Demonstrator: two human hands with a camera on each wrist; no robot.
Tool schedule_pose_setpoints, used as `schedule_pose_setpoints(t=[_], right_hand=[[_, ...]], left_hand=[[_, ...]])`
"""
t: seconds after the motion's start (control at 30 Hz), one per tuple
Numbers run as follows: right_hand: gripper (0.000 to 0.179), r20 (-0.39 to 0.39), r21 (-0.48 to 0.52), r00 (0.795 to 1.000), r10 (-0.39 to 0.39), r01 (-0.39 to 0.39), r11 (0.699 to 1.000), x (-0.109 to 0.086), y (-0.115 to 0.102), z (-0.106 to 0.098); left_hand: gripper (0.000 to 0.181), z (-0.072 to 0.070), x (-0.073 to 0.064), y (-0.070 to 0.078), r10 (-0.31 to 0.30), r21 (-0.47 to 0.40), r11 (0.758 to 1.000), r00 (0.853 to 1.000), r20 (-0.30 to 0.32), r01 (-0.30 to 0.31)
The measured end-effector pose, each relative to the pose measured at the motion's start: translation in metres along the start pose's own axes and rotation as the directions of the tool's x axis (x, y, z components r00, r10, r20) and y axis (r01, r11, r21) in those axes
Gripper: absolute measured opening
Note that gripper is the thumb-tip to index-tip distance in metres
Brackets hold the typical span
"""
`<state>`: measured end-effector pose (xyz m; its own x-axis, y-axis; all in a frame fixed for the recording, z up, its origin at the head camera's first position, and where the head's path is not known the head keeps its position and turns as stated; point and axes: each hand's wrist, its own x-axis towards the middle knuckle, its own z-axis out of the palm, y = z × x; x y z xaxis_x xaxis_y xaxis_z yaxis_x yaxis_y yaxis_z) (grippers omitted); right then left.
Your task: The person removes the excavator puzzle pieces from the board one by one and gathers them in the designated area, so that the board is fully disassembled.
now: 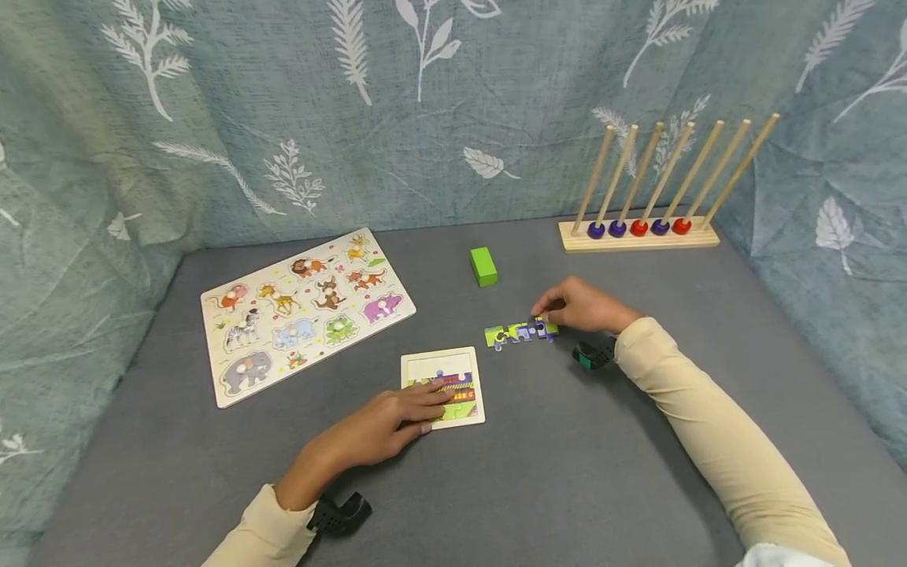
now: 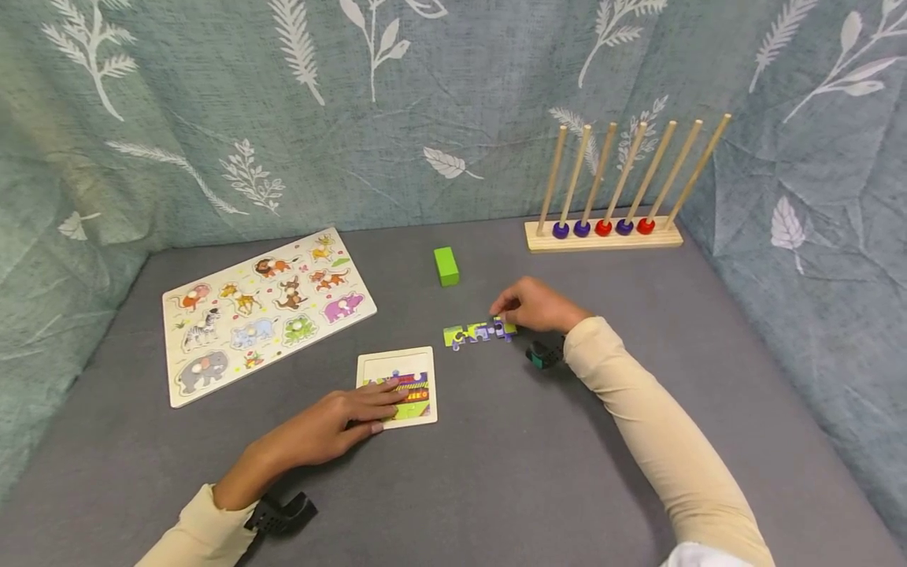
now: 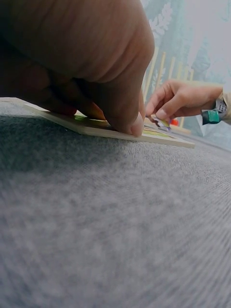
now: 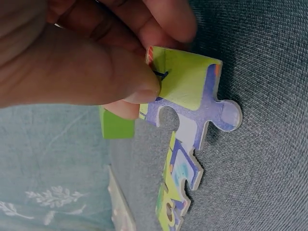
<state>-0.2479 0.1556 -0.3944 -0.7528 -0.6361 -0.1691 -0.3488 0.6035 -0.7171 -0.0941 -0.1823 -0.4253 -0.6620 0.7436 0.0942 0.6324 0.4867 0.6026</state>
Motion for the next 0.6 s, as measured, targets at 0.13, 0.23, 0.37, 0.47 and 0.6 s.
schedule_pose_setpoints(t=[0.13, 0.23, 0.37, 0.47, 0.6], right_hand=[[0.018, -0.005, -0.003, 1.000, 0.000, 0.000, 1.000, 0.0004, -0.0003, -0.0007], [0.019, -0.006, -0.011, 1.000, -0.001, 0.001, 1.000, 0.0000, 0.0010, -0.0009], [0.020, -0.007, -0.017, 1.000, 0.008, -0.008, 1.000, -0.0008, 0.0008, -0.0008], [0.022, -0.013, -0.015, 1.000, 0.018, -0.019, 1.000, -0.0014, -0.0006, -0.0007], [0.022, -0.030, -0.022, 0.999, 0.011, -0.012, 1.000, -0.0002, -0.0041, 0.0002]], left_hand=[[0.042, -0.0004, -0.0006, 0.0005, -0.012, 0.001, 1.000, 1.000, 0.000, 0.012], [0.042, 0.0000, -0.0003, 0.0004, -0.016, 0.002, 1.000, 1.000, 0.006, 0.016], [0.041, 0.0009, 0.0003, 0.0006, -0.013, 0.014, 1.000, 1.000, 0.005, 0.013], [0.041, 0.0015, 0.0009, 0.0012, 0.003, 0.040, 0.999, 1.000, -0.004, -0.003], [0.042, 0.0020, 0.0015, 0.0021, 0.011, 0.069, 0.998, 1.000, -0.010, -0.010]])
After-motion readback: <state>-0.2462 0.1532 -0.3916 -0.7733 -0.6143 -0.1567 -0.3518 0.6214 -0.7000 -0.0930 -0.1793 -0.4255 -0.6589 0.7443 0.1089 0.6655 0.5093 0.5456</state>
